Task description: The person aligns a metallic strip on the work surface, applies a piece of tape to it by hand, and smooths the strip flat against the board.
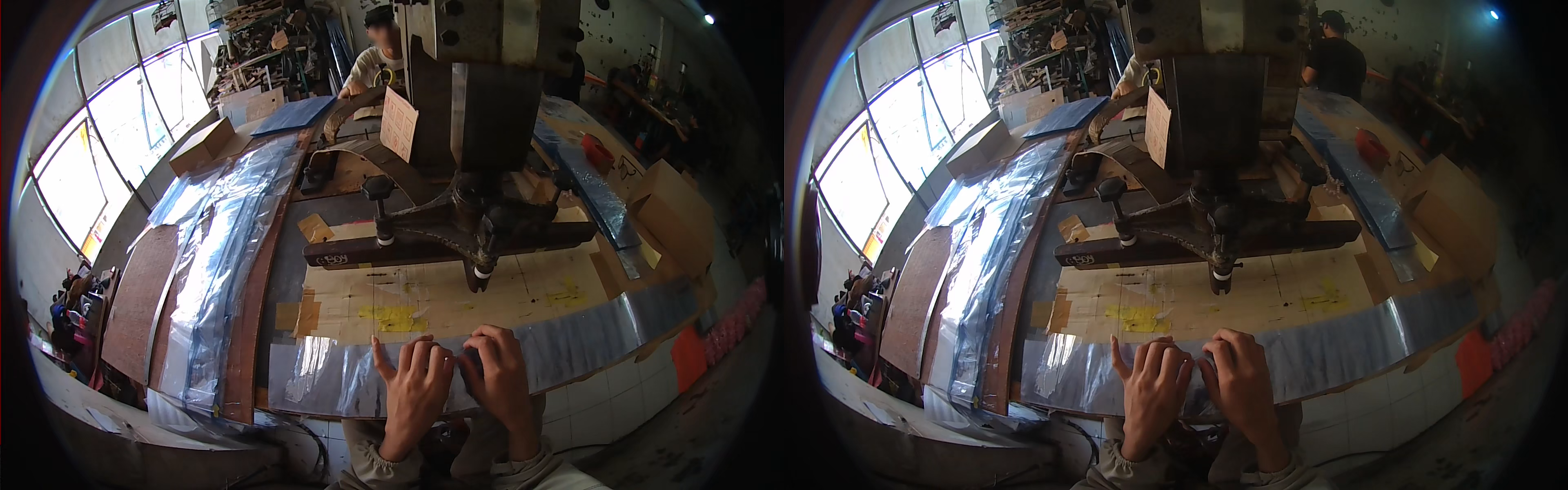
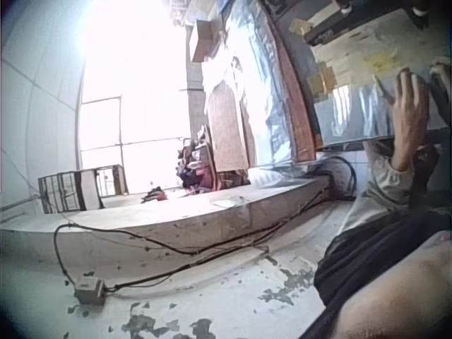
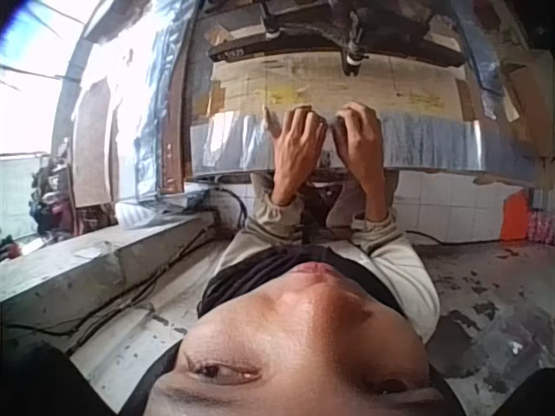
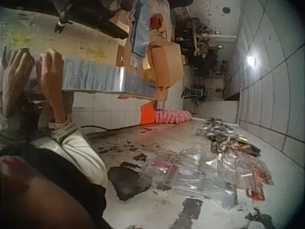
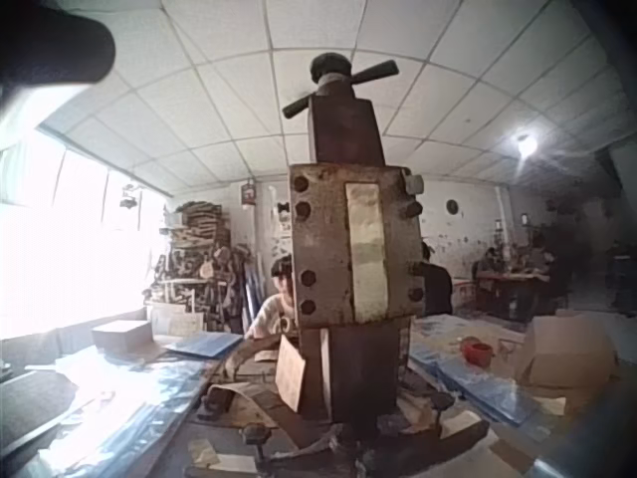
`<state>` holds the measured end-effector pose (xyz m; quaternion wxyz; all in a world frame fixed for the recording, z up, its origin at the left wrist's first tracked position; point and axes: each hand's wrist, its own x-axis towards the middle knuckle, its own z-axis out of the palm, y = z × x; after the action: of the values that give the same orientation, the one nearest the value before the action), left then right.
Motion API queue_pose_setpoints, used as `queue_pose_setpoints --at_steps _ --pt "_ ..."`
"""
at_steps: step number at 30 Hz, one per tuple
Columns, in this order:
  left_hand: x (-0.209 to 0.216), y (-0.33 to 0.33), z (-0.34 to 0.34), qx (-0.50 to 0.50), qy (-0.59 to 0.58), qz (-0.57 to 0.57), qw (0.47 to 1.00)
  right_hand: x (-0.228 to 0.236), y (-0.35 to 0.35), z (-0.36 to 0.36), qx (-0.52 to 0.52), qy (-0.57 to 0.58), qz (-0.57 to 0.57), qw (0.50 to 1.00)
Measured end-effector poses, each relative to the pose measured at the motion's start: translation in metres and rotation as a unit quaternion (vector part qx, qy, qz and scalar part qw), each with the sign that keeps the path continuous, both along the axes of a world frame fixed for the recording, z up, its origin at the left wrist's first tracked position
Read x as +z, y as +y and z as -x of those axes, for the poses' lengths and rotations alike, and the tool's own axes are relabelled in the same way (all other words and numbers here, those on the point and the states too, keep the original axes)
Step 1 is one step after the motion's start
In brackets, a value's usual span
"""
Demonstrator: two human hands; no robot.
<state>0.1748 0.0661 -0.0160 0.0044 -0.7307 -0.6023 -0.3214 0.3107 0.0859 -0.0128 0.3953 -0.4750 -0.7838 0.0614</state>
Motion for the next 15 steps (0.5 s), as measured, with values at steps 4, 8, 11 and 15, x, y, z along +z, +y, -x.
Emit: queue_pose_setpoints --at_steps 4,8,11,15 --pt "0.004 0.001 0.009 -0.001 0.026 0.017 1.000 -0.001 -0.002 0.000 0.005 -0.005 0.000 1.000" --pt "0.040 0.011 0.038 0.013 -0.129 0.001 0.992 -0.001 0.000 0.000 -0.005 -0.012 0.005 1.000" --pt "0.080 0.028 0.058 0.073 -0.171 -0.108 0.977 -0.001 -0.003 0.002 -0.001 -0.008 0.001 1.000" --pt "0.098 0.046 0.067 0.087 -0.171 -0.108 0.975 -0.003 0.000 0.001 -0.006 -0.008 -0.011 1.000"
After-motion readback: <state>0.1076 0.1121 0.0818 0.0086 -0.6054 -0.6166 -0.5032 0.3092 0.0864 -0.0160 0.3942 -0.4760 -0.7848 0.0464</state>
